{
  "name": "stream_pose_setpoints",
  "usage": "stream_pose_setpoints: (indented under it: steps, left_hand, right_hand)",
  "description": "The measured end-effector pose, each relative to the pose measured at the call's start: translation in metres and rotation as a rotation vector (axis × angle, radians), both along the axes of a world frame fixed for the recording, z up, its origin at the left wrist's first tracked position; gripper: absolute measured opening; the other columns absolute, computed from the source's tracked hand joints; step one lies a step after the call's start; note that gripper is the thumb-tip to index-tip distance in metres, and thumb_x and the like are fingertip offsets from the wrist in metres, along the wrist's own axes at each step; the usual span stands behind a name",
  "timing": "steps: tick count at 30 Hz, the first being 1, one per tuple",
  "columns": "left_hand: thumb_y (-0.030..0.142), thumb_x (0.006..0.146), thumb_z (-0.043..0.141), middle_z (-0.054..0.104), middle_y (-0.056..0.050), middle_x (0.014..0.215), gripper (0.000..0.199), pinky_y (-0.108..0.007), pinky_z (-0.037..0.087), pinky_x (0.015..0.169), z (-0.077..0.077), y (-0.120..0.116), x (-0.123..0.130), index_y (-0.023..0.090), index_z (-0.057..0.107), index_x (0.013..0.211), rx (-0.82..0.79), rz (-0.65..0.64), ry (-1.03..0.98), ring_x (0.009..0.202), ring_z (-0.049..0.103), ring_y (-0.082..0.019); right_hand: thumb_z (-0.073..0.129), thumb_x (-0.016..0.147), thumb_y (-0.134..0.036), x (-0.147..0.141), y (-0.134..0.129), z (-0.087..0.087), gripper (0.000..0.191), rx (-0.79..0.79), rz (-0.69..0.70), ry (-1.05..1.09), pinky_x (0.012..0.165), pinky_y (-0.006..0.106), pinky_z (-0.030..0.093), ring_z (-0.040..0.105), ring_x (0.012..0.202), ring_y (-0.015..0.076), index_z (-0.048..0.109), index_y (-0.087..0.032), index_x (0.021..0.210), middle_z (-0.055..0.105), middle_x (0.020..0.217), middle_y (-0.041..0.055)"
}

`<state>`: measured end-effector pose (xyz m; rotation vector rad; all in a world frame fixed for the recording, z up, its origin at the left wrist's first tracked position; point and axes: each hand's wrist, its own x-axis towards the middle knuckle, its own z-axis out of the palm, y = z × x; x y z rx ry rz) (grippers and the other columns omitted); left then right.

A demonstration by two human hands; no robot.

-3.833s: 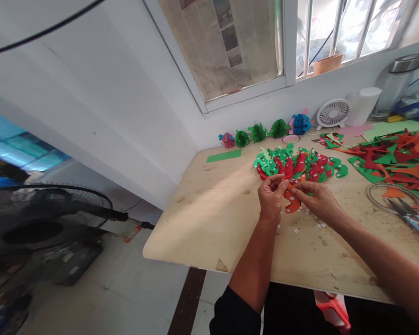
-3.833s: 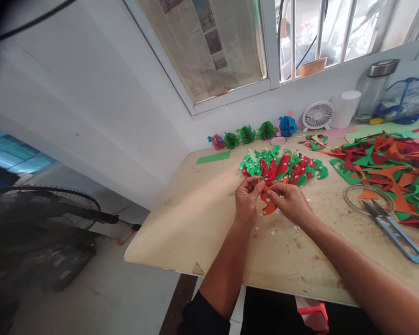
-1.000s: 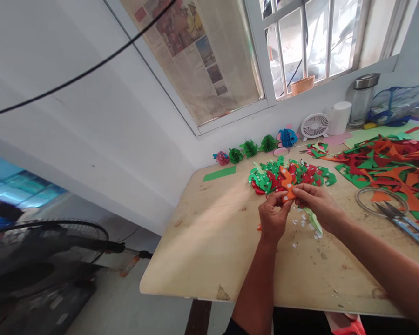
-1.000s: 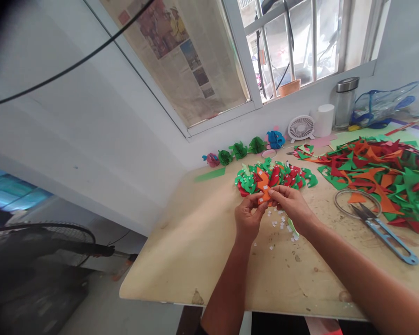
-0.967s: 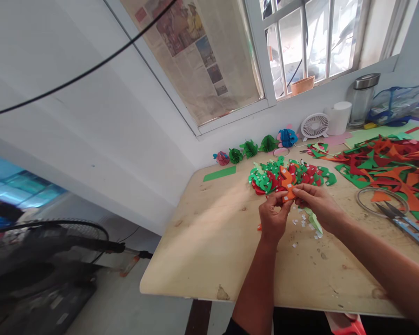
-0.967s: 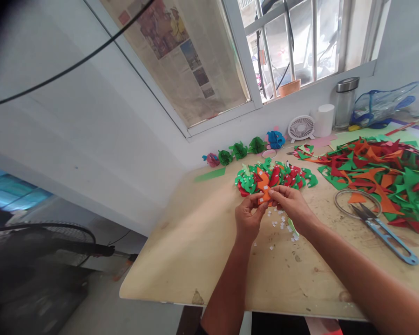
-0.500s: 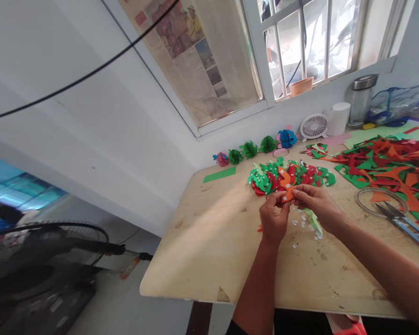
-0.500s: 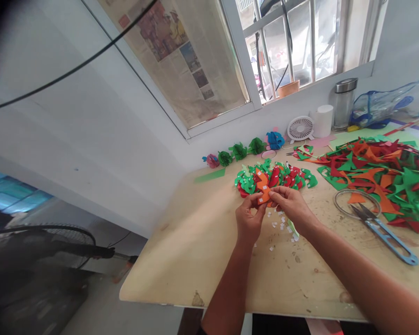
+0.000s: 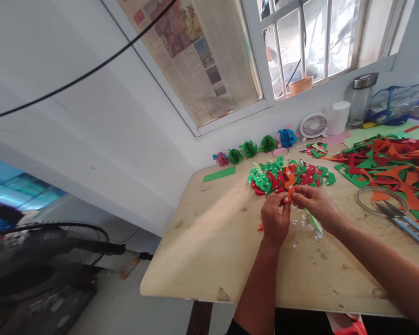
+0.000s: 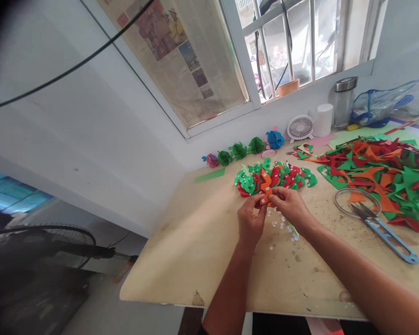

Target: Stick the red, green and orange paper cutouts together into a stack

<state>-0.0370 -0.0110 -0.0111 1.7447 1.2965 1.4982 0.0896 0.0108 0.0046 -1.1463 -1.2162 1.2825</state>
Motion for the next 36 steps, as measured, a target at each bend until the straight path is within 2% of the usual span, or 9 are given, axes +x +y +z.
stream_pose_setpoints:
  steps: [10,16,21,26,36]
  left_hand:
    - [0.026,0.075,0.061,0.067,-0.005,0.084,0.022,-0.028,0.05,0.071,0.001,0.0,0.002,0.018,0.064,0.096,-0.094,-0.023,-0.061,0.074,0.061,-0.015]
    - [0.03,0.072,0.065,0.066,-0.007,0.091,0.035,-0.027,0.05,0.072,0.0,-0.001,0.002,0.016,0.06,0.104,-0.136,-0.095,-0.14,0.076,0.061,-0.014]
    - [0.033,0.076,0.061,0.065,-0.007,0.083,0.026,-0.025,0.049,0.068,-0.005,0.003,0.003,0.014,0.06,0.094,-0.173,-0.077,-0.323,0.072,0.06,-0.013]
    - [0.031,0.071,0.064,0.063,-0.004,0.074,0.02,-0.024,0.048,0.062,-0.009,0.008,0.003,0.014,0.062,0.083,-0.205,-0.077,-0.476,0.061,0.057,-0.01]
    - [0.024,0.072,0.062,0.061,-0.002,0.07,0.014,-0.023,0.047,0.062,-0.005,0.007,0.002,0.014,0.061,0.081,-0.211,-0.086,-0.462,0.061,0.056,-0.01]
  right_hand:
    - [0.07,0.058,-0.036,0.0,-0.002,0.004,0.023,-0.035,-0.025,0.097,0.051,0.024,0.039,0.051,0.053,0.0113,0.061,-0.019,0.069,0.06,0.058,-0.0008]
    - [0.069,0.059,-0.036,0.0,-0.002,0.004,0.021,-0.022,-0.024,0.121,0.05,0.024,0.039,0.051,0.052,0.0113,0.059,-0.019,0.066,0.059,0.058,-0.0007]
    - [0.067,0.061,-0.037,-0.001,-0.002,0.004,0.021,0.008,-0.022,0.048,0.051,0.024,0.04,0.052,0.053,0.0119,0.058,-0.019,0.067,0.059,0.059,-0.0003]
    - [0.065,0.063,-0.038,-0.002,-0.002,0.002,0.021,0.035,-0.016,-0.039,0.051,0.025,0.04,0.053,0.056,0.0133,0.058,-0.019,0.07,0.061,0.062,0.0009]
    - [0.062,0.065,-0.037,-0.001,-0.002,0.002,0.02,0.052,-0.006,-0.078,0.052,0.024,0.04,0.053,0.057,0.0127,0.06,-0.018,0.073,0.061,0.064,0.0012]
